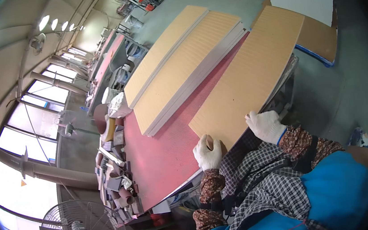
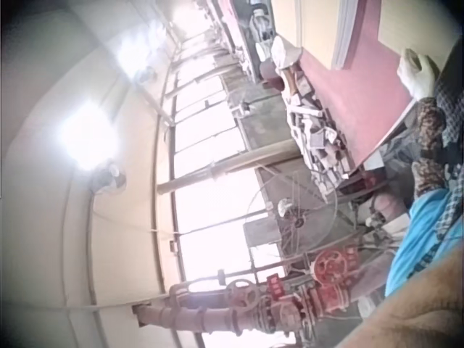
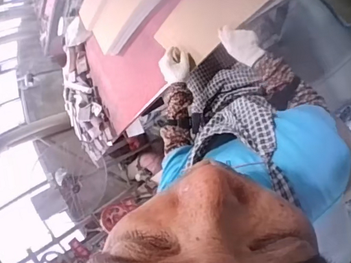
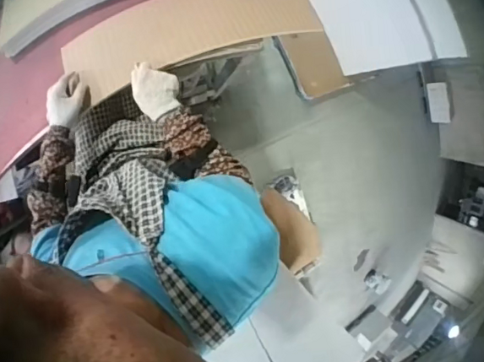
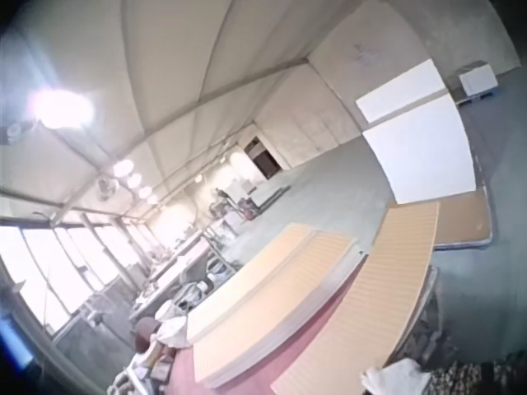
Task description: Trimming the edges of wooden panels and stacking them in a manufacturing facility.
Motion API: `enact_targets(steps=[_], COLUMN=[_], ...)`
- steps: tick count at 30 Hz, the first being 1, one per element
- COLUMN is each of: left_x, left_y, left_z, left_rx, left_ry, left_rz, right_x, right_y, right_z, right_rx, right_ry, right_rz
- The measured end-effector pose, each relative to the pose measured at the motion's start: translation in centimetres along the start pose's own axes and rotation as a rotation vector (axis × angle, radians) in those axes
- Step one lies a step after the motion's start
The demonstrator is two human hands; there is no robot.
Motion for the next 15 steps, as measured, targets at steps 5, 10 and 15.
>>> enact_targets(steps=[5, 10, 15], left_x=[1.6, 3.7, 5.5], left_y=[1.6, 2.2, 3.9], left_z=[-1.8, -1.2, -0.1], left_rx=[-0.027, -0.011, 0.078], left_ry=[0.059, 0.024, 0.135], left_rz=[0.068, 0.048, -0.062], right_x=[1.0, 1.6, 1.1], right_y=[-1.6, -1.4, -2.1], right_z=[-2.8, -2.9, -2.9], right_rx=[-0.026, -0.062, -0.04], right_ry=[0.062, 0.076, 0.088], right_rz=[-0.016, 0.05, 0.067])
Point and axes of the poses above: each hand's wrist, its own x-axis towards the middle knuckle, its own y-axis out of the palm, z = x × y, the point moved 6 cm from there along x, towards the middle knuckle, and after that the axes turned 14 degrees about y, right-handed, at the moved point
